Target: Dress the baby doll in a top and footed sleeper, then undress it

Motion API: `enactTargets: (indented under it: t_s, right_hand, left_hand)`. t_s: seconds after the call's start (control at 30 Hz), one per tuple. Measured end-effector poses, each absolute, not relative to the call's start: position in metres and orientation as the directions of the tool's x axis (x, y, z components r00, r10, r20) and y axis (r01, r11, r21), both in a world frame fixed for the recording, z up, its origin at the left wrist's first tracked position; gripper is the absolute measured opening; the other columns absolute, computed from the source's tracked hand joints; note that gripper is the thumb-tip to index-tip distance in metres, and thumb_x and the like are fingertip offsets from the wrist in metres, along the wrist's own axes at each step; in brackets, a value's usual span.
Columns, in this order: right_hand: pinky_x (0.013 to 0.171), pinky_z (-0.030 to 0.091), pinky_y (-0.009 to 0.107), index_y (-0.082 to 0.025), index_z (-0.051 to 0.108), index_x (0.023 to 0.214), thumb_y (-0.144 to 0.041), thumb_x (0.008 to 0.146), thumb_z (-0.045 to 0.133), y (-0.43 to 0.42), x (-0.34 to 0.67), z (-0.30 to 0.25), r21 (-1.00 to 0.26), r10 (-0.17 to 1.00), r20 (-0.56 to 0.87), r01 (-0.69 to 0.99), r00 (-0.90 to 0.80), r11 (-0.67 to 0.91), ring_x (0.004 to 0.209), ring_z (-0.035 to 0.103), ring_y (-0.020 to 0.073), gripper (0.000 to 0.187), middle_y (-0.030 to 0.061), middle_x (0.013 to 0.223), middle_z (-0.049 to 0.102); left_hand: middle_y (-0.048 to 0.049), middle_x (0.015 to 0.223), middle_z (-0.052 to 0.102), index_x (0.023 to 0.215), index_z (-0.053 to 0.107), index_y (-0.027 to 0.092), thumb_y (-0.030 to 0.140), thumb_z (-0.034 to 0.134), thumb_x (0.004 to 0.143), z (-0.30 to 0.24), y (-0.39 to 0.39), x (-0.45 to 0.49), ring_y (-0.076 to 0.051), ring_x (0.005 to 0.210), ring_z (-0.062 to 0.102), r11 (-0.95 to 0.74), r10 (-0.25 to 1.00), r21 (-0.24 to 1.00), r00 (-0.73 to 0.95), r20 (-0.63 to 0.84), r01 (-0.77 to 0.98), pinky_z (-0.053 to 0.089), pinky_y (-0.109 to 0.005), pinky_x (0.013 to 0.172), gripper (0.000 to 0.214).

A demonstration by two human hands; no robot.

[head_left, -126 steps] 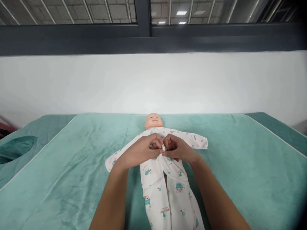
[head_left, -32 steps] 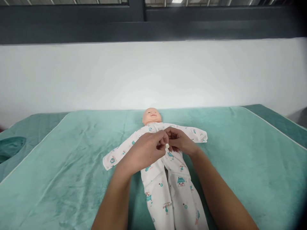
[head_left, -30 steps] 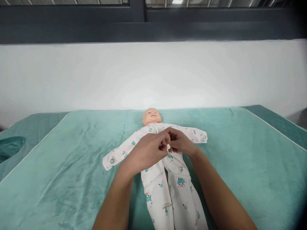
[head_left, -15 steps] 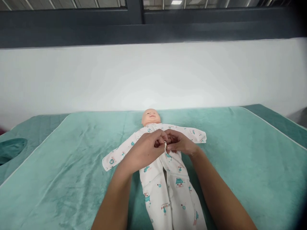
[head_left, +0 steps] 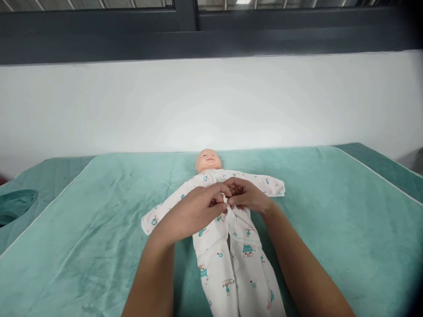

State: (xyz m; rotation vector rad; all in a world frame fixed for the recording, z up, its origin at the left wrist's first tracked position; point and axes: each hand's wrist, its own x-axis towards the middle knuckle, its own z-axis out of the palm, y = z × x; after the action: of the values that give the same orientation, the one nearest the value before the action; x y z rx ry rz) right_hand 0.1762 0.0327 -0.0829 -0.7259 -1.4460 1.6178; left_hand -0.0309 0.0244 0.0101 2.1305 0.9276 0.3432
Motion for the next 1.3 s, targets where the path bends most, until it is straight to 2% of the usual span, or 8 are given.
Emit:
enactTargets:
  t_s: [0.37,0.53,0.67,0.73,0.83,1.03,1.17,1.3]
  right_hand:
    - [0.041,0.029,0.019,-0.019,0.061,0.091,-0.033,0.076,0.074,0.026,0.168,-0.076,-0.993,0.921,0.11,-0.073,-0.373,0.089,0.046,0.04,0.0059,0.024,-0.006,0.061,0.055]
    - [0.05,0.029,0.023,-0.02,0.055,0.08,-0.045,0.081,0.068,0.003,0.169,-0.07,-0.963,0.943,0.159,0.167,-0.291,0.213,0.054,0.039,0.0084,0.028,-0.0067,0.062,0.043]
    - [0.057,0.033,0.025,-0.022,0.053,0.082,-0.05,0.072,0.077,-0.033,0.177,-0.071,-0.752,0.911,0.209,0.537,-0.354,0.381,0.064,0.044,0.0114,0.038,-0.0044,0.076,0.051]
    - [0.065,0.038,0.027,-0.022,0.053,0.092,-0.043,0.069,0.081,-0.052,0.176,-0.077,-0.622,0.88,0.289,0.625,-0.377,0.472,0.075,0.05,0.0151,0.041,-0.0003,0.093,0.056]
    - [0.079,0.044,0.033,-0.022,0.055,0.1,-0.025,0.08,0.07,-0.075,0.168,-0.089,-0.512,0.832,0.438,0.667,-0.339,0.541,0.093,0.054,0.0211,0.025,0.0051,0.102,0.058]
    - [0.088,0.045,0.037,-0.022,0.064,0.102,-0.021,0.094,0.05,-0.094,0.161,-0.115,-0.627,0.791,0.595,0.532,-0.144,0.569,0.097,0.057,0.0221,0.016,0.0078,0.101,0.062]
    - [0.077,0.047,0.033,-0.022,0.068,0.091,-0.032,0.091,0.058,-0.096,0.173,-0.128,-0.901,0.918,0.396,0.195,0.011,0.387,0.082,0.059,0.0194,0.014,0.0035,0.089,0.066]
    - [0.076,0.047,0.032,-0.022,0.071,0.088,-0.038,0.086,0.063,-0.098,0.182,-0.133,-0.963,0.961,0.265,-0.021,0.081,0.267,0.083,0.06,0.0198,0.018,0.0026,0.087,0.068]
  left_hand:
    - [0.0008,0.084,0.07,0.102,0.062,0.025,0.031,0.05,0.09,0.012,0.019,-0.027,-0.016,0.081,0.063,-0.329,0.658,0.858,0.748,-0.091,0.394,0.044,-0.026,0.068,0.017]
    - [0.0001,0.076,0.059,0.09,0.06,0.019,0.039,0.053,0.091,-0.038,0.003,-0.041,-0.012,0.068,0.052,-0.324,0.872,0.888,0.468,0.147,0.325,0.041,-0.025,0.063,0.022]
    - [-0.0021,0.084,0.059,0.087,0.061,0.018,0.034,0.063,0.086,-0.103,-0.035,-0.064,-0.013,0.075,0.053,-0.466,0.88,0.809,0.277,0.385,0.357,0.043,-0.026,0.068,0.016]
    - [-0.0055,0.101,0.059,0.098,0.062,0.02,0.03,0.068,0.083,-0.125,-0.056,-0.069,-0.017,0.091,0.056,-0.539,0.843,0.758,0.243,0.481,0.368,0.046,-0.028,0.076,0.018]
    - [-0.0057,0.105,0.057,0.11,0.063,0.022,0.025,0.065,0.086,-0.137,-0.077,-0.068,-0.017,0.094,0.056,-0.544,0.833,0.708,0.187,0.521,0.451,0.047,-0.029,0.078,0.024]
    - [-0.0044,0.094,0.061,0.102,0.065,0.02,0.017,0.054,0.092,-0.14,-0.088,-0.06,-0.017,0.09,0.058,-0.588,0.72,0.527,0.1,0.687,0.613,0.048,-0.032,0.08,0.015]
    - [-0.0055,0.094,0.061,0.104,0.063,0.018,0.015,0.053,0.093,-0.145,-0.098,-0.064,-0.017,0.088,0.059,-0.589,0.637,0.459,0.033,0.77,0.665,0.049,-0.032,0.079,0.015]
    - [-0.005,0.093,0.062,0.104,0.062,0.018,0.017,0.051,0.094,-0.146,-0.109,-0.066,-0.017,0.087,0.06,-0.569,0.67,0.489,0.029,0.742,0.661,0.049,-0.031,0.079,0.015]
